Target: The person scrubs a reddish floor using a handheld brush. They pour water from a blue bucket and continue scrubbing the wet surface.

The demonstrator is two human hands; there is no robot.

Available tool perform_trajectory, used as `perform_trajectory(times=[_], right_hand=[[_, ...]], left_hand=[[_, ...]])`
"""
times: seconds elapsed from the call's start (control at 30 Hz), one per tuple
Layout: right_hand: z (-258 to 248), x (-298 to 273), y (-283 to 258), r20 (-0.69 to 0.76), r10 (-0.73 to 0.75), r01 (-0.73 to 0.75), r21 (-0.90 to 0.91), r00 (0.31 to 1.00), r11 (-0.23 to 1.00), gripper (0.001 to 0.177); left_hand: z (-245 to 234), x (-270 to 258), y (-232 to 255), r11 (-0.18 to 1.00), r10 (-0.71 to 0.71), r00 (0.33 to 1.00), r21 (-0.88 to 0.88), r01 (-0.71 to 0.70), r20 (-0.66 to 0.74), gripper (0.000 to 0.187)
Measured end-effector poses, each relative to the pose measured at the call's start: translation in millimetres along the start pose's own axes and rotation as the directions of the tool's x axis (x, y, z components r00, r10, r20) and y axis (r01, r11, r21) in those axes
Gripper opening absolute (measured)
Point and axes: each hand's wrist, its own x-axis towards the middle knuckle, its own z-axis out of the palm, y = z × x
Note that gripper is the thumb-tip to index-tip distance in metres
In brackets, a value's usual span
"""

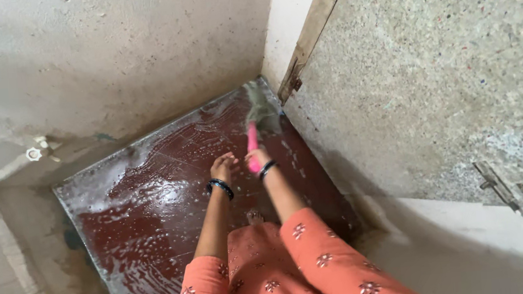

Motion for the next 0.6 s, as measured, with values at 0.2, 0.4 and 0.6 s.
perform_trajectory(times=[0.2,0.4,0.6], right_hand=[[-61.9,-36.3,-24.3,0.055,0.183,-0.189,0.144,0.982,0.971,0.012],[-38.3,-22.3,-22.3,0.072,0.057,-0.073,0.235,0.996,0.969,0.027],[-78.4,-45.7,-45.9,0.091,0.204,-0.217,0.18,0.975,0.959,0.035]], left_hand=[[-8.3,-0.9,2.9,1.0,0.002,0.999,0.005,-0.002,-0.036,0.03],[-4.9,0.5,1.6,1.0,0.001,0.999,-0.03,-0.003,-0.036,0.031],[1.1,-2.8,-5.6,1.0,0.003,0.998,0.023,-0.002,-0.059,0.033]])
